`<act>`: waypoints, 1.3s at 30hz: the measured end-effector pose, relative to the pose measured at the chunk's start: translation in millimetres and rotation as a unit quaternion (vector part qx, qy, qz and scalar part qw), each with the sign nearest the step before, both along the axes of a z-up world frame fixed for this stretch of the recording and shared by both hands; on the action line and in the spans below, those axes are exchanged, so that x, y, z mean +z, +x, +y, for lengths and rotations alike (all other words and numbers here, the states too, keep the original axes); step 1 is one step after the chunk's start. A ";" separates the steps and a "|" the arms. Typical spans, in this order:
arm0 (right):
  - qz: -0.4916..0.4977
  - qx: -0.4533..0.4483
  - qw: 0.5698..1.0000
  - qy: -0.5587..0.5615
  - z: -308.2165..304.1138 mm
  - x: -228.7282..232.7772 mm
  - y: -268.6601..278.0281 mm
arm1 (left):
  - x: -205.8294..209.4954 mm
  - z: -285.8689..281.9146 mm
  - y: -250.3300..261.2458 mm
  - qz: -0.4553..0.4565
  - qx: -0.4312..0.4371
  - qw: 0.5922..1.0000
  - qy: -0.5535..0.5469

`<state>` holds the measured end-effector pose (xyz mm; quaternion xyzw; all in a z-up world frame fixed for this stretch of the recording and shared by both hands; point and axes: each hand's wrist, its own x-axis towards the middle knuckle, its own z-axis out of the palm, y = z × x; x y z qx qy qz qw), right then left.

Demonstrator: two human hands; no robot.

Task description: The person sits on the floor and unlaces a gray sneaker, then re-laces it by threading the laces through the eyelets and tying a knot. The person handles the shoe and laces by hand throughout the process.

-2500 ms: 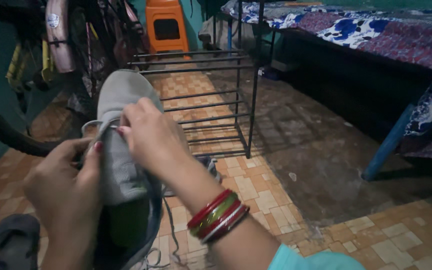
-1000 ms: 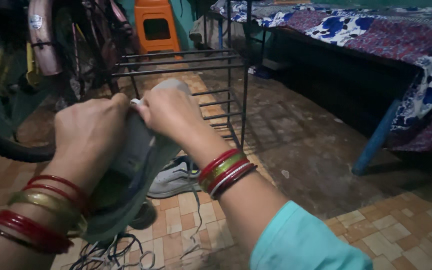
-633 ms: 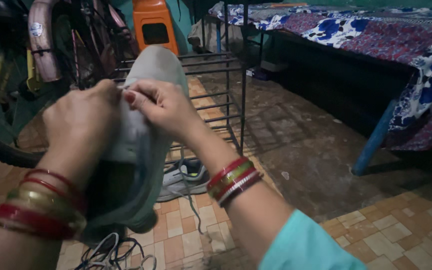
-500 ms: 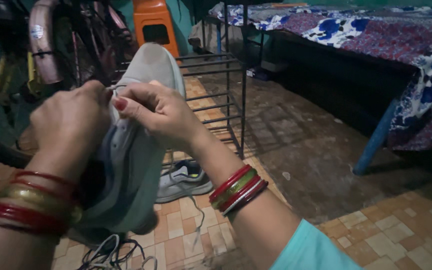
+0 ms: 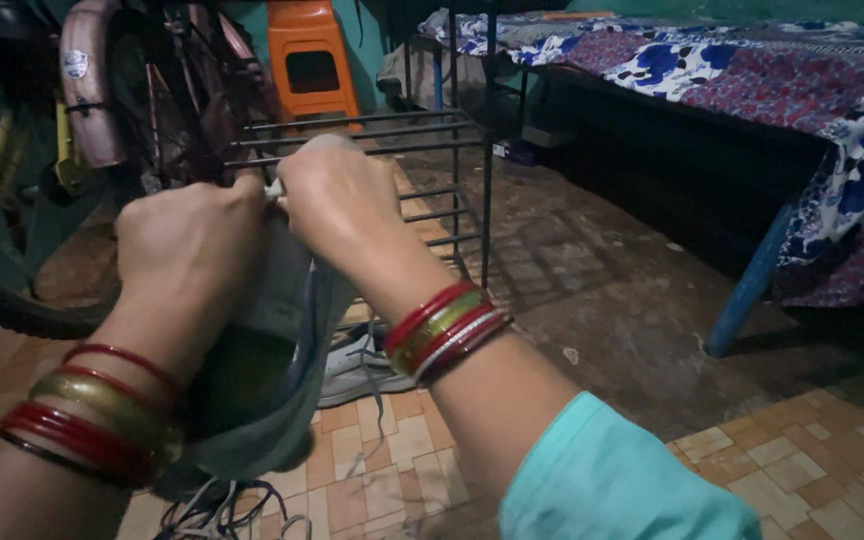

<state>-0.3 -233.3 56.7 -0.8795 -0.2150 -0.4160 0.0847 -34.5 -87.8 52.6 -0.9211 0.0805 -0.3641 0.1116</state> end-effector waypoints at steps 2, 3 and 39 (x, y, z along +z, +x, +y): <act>0.035 0.069 0.995 0.064 -0.9 -5.3 -3.7 | 0.6 -0.2 0.3 0.016 0.005 1.000 -0.024; 0.053 0.104 0.989 0.096 -1.9 -7.3 -6.9 | 1.9 1.2 1.3 0.022 0.009 0.999 -0.034; 0.140 0.176 0.972 0.060 -1.8 -43.2 -30.3 | -21.8 21.7 23.2 0.112 0.070 0.989 -0.059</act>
